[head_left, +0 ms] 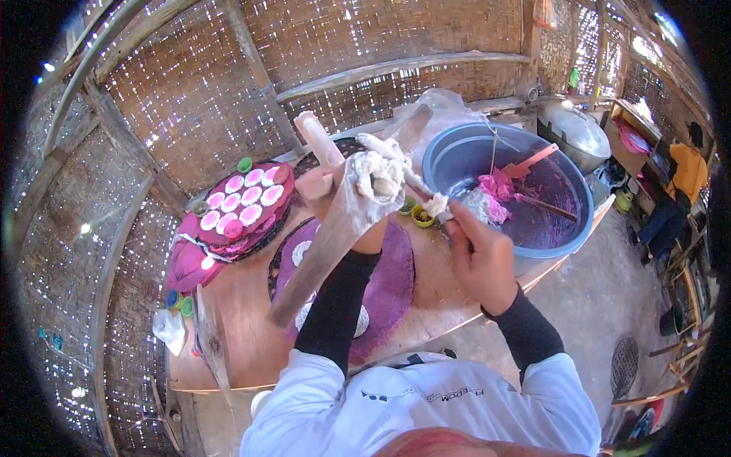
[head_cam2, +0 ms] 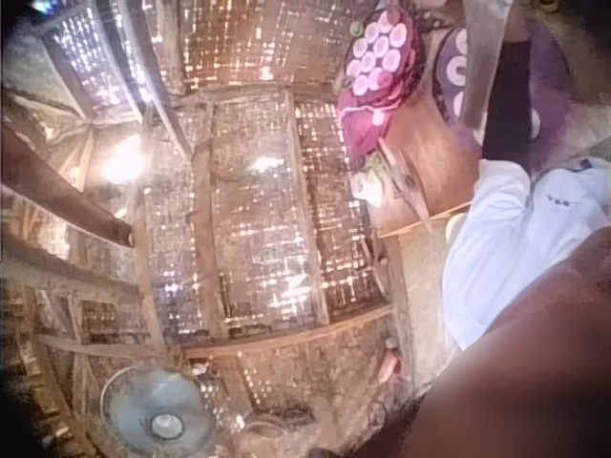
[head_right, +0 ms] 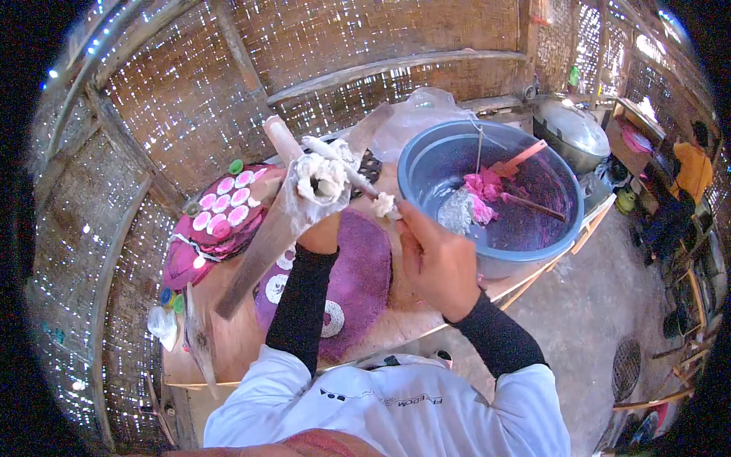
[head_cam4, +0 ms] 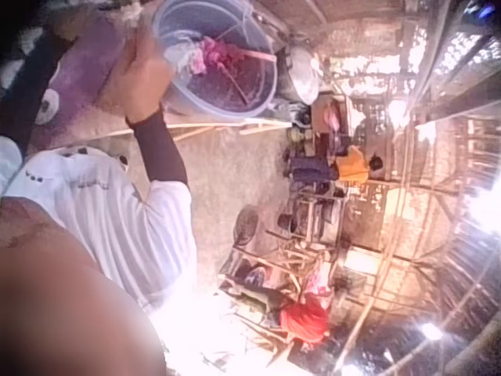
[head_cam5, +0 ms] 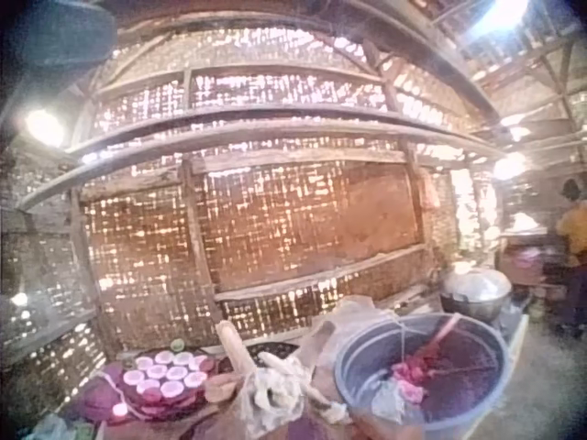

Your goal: The person prepares round white pastries by hand using a wooden mold, dipping the mold into a bowl of white dough and pressing the shapes onto a purple surface.

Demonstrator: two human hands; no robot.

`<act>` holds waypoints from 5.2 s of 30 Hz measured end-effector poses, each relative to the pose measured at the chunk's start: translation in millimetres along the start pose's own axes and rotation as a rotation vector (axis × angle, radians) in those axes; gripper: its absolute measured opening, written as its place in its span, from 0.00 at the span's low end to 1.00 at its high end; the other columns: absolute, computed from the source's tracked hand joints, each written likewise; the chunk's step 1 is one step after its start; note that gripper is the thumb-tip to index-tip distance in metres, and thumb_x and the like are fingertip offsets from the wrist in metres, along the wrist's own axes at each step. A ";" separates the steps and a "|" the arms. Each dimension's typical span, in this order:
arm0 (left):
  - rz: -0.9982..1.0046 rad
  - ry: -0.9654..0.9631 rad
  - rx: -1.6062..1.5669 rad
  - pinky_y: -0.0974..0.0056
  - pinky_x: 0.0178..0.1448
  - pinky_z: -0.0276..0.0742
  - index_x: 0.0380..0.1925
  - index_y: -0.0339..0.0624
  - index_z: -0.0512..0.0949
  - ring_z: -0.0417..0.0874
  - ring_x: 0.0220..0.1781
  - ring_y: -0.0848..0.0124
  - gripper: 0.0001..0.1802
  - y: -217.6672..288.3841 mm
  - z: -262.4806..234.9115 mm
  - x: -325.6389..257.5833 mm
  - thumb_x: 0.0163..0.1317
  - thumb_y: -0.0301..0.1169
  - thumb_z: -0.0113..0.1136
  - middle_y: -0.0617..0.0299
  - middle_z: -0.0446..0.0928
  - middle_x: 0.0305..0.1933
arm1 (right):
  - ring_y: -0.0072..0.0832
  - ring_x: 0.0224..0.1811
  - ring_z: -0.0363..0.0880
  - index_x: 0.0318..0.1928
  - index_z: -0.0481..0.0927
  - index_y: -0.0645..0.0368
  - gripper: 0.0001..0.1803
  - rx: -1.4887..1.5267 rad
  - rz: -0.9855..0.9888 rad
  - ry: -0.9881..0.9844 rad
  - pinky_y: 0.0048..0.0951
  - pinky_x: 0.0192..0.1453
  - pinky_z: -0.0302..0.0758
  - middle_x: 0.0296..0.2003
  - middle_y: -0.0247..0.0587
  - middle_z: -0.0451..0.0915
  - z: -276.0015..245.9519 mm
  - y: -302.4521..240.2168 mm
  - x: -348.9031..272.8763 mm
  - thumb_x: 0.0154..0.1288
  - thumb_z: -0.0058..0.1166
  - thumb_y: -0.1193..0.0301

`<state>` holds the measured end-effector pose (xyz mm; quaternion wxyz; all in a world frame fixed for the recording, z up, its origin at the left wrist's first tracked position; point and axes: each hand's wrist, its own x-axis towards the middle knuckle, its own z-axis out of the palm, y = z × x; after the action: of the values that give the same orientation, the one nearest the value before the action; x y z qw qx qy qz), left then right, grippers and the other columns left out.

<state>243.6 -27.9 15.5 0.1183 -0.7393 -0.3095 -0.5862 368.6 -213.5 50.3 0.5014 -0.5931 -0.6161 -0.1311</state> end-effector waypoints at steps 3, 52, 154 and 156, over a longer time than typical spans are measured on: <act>0.071 -0.019 0.263 0.60 0.45 0.69 0.41 0.46 0.70 0.73 0.39 0.63 0.16 11.5 -3.2 0.5 0.54 0.39 0.51 0.61 0.71 0.36 | 0.41 0.24 0.77 0.45 0.74 0.56 0.16 0.068 0.033 -0.041 0.37 0.25 0.72 0.26 0.50 0.77 -0.9 -2.3 -10.3 0.53 0.50 0.75; -0.157 -0.647 -0.251 0.57 0.40 0.69 0.32 0.45 0.77 0.77 0.35 0.56 0.21 -19.7 -189.2 -64.5 0.36 0.42 0.65 0.57 0.76 0.32 | 0.35 0.58 0.58 0.63 0.42 0.70 0.50 0.457 -0.147 -0.724 0.34 0.60 0.57 0.60 0.53 0.52 51.5 -60.4 9.9 0.52 0.55 0.53; -0.881 -0.129 -0.444 0.65 0.44 0.71 0.38 0.33 0.75 0.78 0.39 0.68 0.21 -128.9 -176.6 -77.6 0.41 0.25 0.68 0.56 0.78 0.38 | 0.49 0.49 0.66 0.61 0.52 0.66 0.51 0.177 -0.126 -0.884 0.41 0.56 0.60 0.46 0.57 0.69 226.8 4.0 -42.5 0.40 0.64 0.56; -0.901 -0.137 -0.439 0.65 0.44 0.71 0.37 0.33 0.75 0.78 0.38 0.68 0.21 -129.9 -172.7 -79.4 0.41 0.25 0.68 0.56 0.78 0.38 | 0.49 0.49 0.66 0.61 0.52 0.66 0.51 0.125 -0.089 -0.826 0.41 0.56 0.61 0.45 0.58 0.70 228.3 19.4 -34.3 0.40 0.64 0.56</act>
<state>19.4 -44.7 -34.3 -0.3252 -0.5764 -0.4745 -0.5804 272.6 -56.3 -90.3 0.2411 -0.5369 -0.7973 0.1341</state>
